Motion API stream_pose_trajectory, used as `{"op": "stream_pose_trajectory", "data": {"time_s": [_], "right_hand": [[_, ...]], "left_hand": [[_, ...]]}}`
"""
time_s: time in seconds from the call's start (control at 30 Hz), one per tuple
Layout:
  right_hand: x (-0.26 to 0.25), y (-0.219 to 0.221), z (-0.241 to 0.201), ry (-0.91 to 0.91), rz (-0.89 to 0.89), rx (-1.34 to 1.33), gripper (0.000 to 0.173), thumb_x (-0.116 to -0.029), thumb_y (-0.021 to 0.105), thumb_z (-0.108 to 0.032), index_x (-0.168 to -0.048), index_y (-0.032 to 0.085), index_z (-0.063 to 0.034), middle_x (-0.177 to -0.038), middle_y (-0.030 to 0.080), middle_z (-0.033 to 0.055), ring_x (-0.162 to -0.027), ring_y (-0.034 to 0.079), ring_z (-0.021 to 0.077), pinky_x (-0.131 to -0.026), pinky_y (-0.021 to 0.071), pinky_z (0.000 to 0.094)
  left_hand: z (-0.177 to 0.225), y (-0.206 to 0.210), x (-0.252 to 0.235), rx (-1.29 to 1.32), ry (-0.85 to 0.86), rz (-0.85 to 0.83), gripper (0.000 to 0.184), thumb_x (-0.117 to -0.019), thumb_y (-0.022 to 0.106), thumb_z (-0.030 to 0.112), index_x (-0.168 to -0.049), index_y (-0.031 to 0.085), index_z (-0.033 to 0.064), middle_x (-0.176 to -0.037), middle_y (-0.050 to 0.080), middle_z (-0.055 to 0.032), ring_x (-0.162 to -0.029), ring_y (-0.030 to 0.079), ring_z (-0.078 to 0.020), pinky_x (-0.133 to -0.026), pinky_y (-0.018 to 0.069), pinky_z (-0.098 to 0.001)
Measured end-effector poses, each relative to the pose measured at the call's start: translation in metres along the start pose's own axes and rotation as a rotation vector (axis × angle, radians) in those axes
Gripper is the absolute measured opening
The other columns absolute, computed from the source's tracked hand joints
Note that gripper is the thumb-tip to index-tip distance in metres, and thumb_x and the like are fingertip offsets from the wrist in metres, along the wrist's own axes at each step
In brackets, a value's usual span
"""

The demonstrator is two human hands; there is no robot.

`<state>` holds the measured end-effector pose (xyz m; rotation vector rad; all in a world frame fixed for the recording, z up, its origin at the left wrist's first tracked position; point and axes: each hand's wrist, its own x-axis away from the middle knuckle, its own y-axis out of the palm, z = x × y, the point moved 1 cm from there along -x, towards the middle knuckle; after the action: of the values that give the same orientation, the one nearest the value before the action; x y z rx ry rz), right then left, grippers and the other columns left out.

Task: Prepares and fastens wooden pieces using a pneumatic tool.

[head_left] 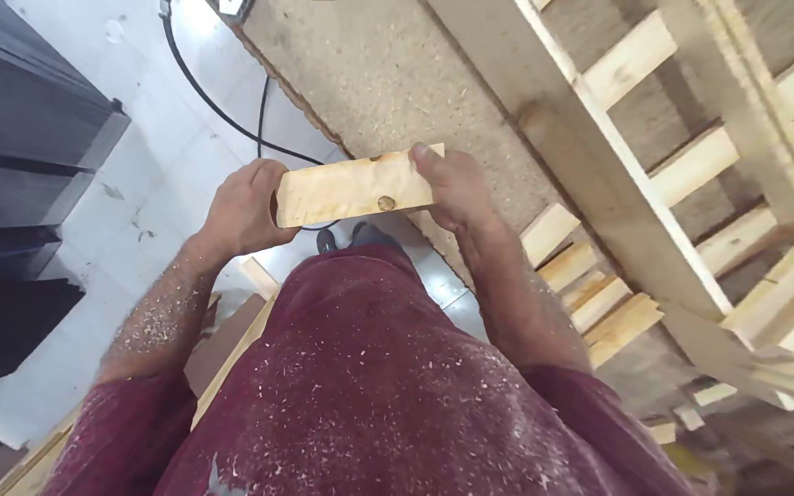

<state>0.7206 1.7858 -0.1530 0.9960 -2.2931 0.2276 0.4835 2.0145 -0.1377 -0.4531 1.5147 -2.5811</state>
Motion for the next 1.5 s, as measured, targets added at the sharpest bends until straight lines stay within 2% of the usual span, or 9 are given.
{"op": "stream_pose_trajectory", "data": {"time_s": [0.23,0.3,0.37,0.43,0.53,0.63,0.7,0.97,1.5], "right_hand": [[0.016,-0.015,-0.035,-0.226,0.055,0.500,0.047,-0.0928,0.068,-0.054,-0.108,0.068,-0.0093,-0.082,0.072,0.0034,-0.068,0.071,0.0142,-0.064,0.0621,0.0396],[0.020,-0.013,-0.037,-0.249,0.006,0.518,0.046,-0.0913,0.069,-0.053,-0.108,0.067,-0.0107,-0.080,0.071,0.0031,-0.065,0.070,0.0138,-0.059,0.0606,0.0392],[0.015,-0.015,-0.035,-0.267,-0.030,0.483,0.042,-0.0911,0.070,-0.051,-0.104,0.068,-0.0118,-0.077,0.072,0.0013,-0.063,0.070,0.0126,-0.056,0.0609,0.0379],[0.007,-0.021,-0.032,-0.242,-0.070,0.464,0.040,-0.0918,0.070,-0.051,-0.102,0.068,-0.0123,-0.076,0.072,0.0001,-0.063,0.070,0.0121,-0.057,0.0616,0.0377],[0.001,-0.030,-0.025,-0.200,-0.159,0.490,0.047,-0.0909,0.070,-0.054,-0.113,0.066,-0.0130,-0.082,0.073,0.0016,-0.068,0.071,0.0132,-0.061,0.0622,0.0390],[-0.001,-0.043,-0.036,-0.363,-0.354,0.681,0.100,-0.0732,0.088,-0.049,-0.154,0.037,-0.0177,-0.131,0.062,0.0031,-0.096,0.070,0.0145,-0.078,0.0633,0.0404],[-0.005,-0.051,-0.046,-0.574,-0.440,0.860,0.107,-0.0674,0.092,-0.051,-0.152,0.039,-0.0134,-0.148,0.050,0.0090,-0.110,0.066,0.0197,-0.086,0.0608,0.0419],[-0.042,-0.031,-0.078,-0.933,-0.597,1.114,0.084,-0.0764,0.081,-0.055,-0.135,0.055,-0.0016,-0.129,0.061,0.0194,-0.115,0.064,0.0323,-0.092,0.0578,0.0443],[-0.145,0.121,-0.136,-0.696,-0.607,0.958,0.079,-0.0676,0.091,-0.033,-0.132,0.056,-0.0046,-0.129,0.061,0.0138,-0.112,0.065,0.0250,-0.092,0.0590,0.0429]], "left_hand": [[0.046,-0.018,-0.030,-0.014,0.007,0.039,0.128,-0.0700,0.069,0.084,-0.157,0.031,-0.0009,-0.159,0.039,-0.0241,-0.149,0.035,-0.0409,-0.122,0.0218,-0.0670],[0.068,-0.018,-0.051,-0.043,-0.031,-0.002,0.109,-0.0858,0.044,0.086,-0.153,0.039,0.0003,-0.150,0.049,-0.0237,-0.142,0.046,-0.0393,-0.119,0.0324,-0.0622],[0.078,-0.005,-0.072,-0.064,-0.101,-0.130,0.092,-0.0930,0.028,0.082,-0.131,0.063,0.0065,-0.114,0.071,-0.0166,-0.106,0.069,-0.0360,-0.088,0.0549,-0.0614],[0.080,0.007,-0.083,-0.015,-0.174,-0.259,0.087,-0.0917,0.023,0.085,-0.105,0.067,0.0111,-0.082,0.069,-0.0102,-0.077,0.070,-0.0326,-0.063,0.0552,-0.0591],[0.082,0.014,-0.082,-0.013,-0.240,-0.332,0.089,-0.0887,0.022,0.088,-0.101,0.069,0.0135,-0.078,0.068,-0.0090,-0.075,0.070,-0.0316,-0.062,0.0543,-0.0584],[0.076,0.009,-0.077,0.019,-0.264,-0.339,0.085,-0.0899,0.025,0.087,-0.104,0.070,0.0158,-0.078,0.069,-0.0080,-0.074,0.070,-0.0303,-0.063,0.0553,-0.0588],[0.070,0.001,-0.077,0.028,-0.264,-0.339,0.085,-0.0894,0.024,0.087,-0.102,0.071,0.0169,-0.076,0.068,-0.0067,-0.072,0.070,-0.0289,-0.061,0.0551,-0.0582],[0.034,-0.025,-0.087,0.067,-0.209,-0.401,0.083,-0.0903,0.026,0.086,-0.100,0.071,0.0173,-0.070,0.066,-0.0032,-0.066,0.068,-0.0238,-0.058,0.0553,-0.0544],[-0.140,-0.108,-0.116,0.199,-0.148,-0.459,0.083,-0.0919,0.025,0.085,-0.100,0.070,0.0145,-0.072,0.065,-0.0055,-0.070,0.068,-0.0267,-0.061,0.0545,-0.0558]]}}
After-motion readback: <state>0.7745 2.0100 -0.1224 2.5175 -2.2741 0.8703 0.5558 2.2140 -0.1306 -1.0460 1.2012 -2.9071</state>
